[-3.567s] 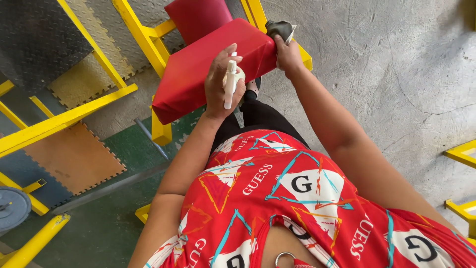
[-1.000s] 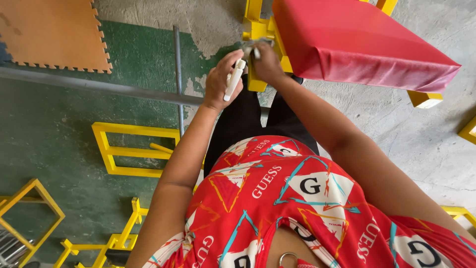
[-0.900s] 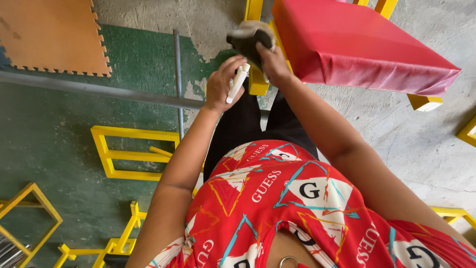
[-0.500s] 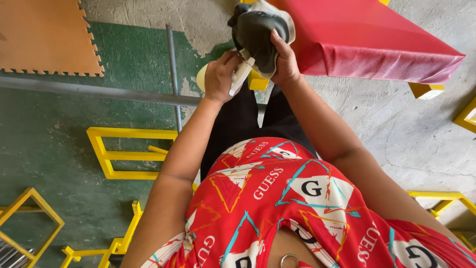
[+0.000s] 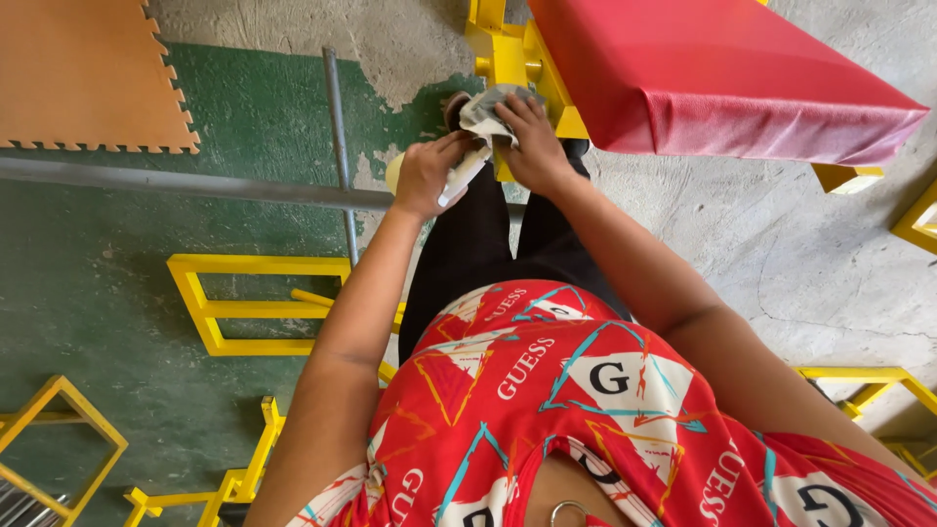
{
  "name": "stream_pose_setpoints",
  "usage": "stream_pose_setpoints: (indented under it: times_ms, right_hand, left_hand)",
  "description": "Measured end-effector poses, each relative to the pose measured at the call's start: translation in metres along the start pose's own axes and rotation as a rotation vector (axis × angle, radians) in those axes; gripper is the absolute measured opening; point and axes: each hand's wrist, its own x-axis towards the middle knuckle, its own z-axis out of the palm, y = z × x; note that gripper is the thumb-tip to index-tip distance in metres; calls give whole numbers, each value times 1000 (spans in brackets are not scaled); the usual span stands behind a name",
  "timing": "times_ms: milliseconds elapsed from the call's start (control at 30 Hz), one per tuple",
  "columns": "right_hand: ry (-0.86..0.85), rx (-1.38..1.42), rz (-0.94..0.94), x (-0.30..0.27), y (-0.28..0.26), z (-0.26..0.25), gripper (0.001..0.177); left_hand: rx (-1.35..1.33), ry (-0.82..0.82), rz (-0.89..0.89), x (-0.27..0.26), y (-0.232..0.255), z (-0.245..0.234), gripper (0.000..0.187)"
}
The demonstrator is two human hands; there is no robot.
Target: Cleaning gym equipment using a spray bottle and a cloth.
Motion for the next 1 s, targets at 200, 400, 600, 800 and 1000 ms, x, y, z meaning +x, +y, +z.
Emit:
stream_pose_setpoints:
  times_ms: [200, 400, 600, 800, 1000]
  right_hand:
    - [-145, -328, 156, 72, 28, 20, 72]
    - [-318, -289, 167, 17, -36, -27, 67]
    - [-175, -257, 167, 26, 25, 18, 76]
    - [-278, -358, 466, 118, 32, 27, 83]
    - [-317, -337, 522, 121, -12, 5, 64]
  left_hand:
    - [-73, 59, -83, -2, -3, 3, 44]
    - [-24, 134, -88, 9, -15, 3, 48]
    - [14, 102, -42, 31, -27, 8, 47]
    - [10, 57, -33, 58, -32, 5, 44]
    - [-57, 130, -78, 60, -56, 6, 39]
